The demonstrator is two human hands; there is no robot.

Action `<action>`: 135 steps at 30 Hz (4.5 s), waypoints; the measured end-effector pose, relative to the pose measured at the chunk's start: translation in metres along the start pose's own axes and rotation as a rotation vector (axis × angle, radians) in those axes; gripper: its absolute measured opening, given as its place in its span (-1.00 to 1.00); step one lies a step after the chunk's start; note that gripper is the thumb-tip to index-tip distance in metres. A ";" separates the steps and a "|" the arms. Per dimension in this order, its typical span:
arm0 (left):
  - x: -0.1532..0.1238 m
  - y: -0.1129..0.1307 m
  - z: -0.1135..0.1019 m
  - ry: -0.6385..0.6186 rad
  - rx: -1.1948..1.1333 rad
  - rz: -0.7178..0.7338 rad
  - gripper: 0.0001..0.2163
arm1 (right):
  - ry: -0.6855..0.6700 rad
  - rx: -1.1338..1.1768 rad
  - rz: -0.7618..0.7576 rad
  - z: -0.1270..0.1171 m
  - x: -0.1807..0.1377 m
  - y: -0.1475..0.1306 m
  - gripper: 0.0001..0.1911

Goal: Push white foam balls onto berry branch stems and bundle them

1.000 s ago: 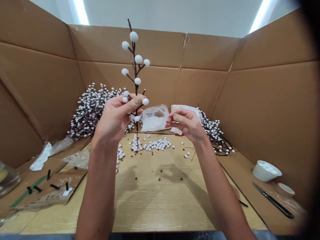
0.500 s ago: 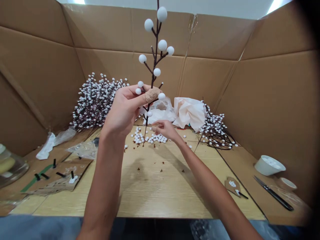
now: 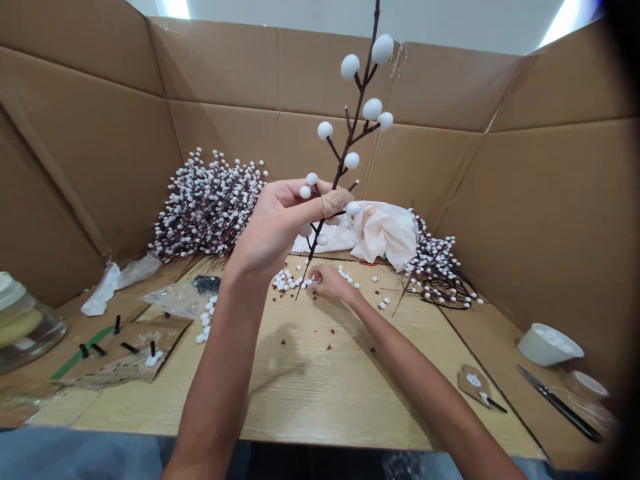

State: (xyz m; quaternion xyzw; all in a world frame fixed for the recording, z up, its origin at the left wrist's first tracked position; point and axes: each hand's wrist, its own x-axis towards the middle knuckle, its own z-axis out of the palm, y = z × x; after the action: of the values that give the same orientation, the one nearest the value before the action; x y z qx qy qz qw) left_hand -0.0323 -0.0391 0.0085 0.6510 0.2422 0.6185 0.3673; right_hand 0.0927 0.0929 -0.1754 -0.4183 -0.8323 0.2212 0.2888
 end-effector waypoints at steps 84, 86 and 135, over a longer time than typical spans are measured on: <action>-0.005 -0.012 0.037 0.000 0.203 0.073 -0.87 | 0.472 0.771 -0.387 -0.144 -0.078 -0.114 -0.77; -0.004 -0.011 0.037 -0.004 0.196 0.070 -0.87 | 0.472 0.779 -0.379 -0.143 -0.077 -0.114 -0.76; 0.016 -0.009 -0.026 0.348 0.004 0.183 -0.90 | -0.366 0.451 -0.082 -0.058 -0.047 -0.110 -0.91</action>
State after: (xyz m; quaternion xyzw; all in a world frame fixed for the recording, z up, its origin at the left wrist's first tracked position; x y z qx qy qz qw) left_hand -0.0552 -0.0165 0.0101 0.5544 0.2431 0.7519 0.2610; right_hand 0.0912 0.0003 -0.0796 -0.2628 -0.8164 0.4608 0.2282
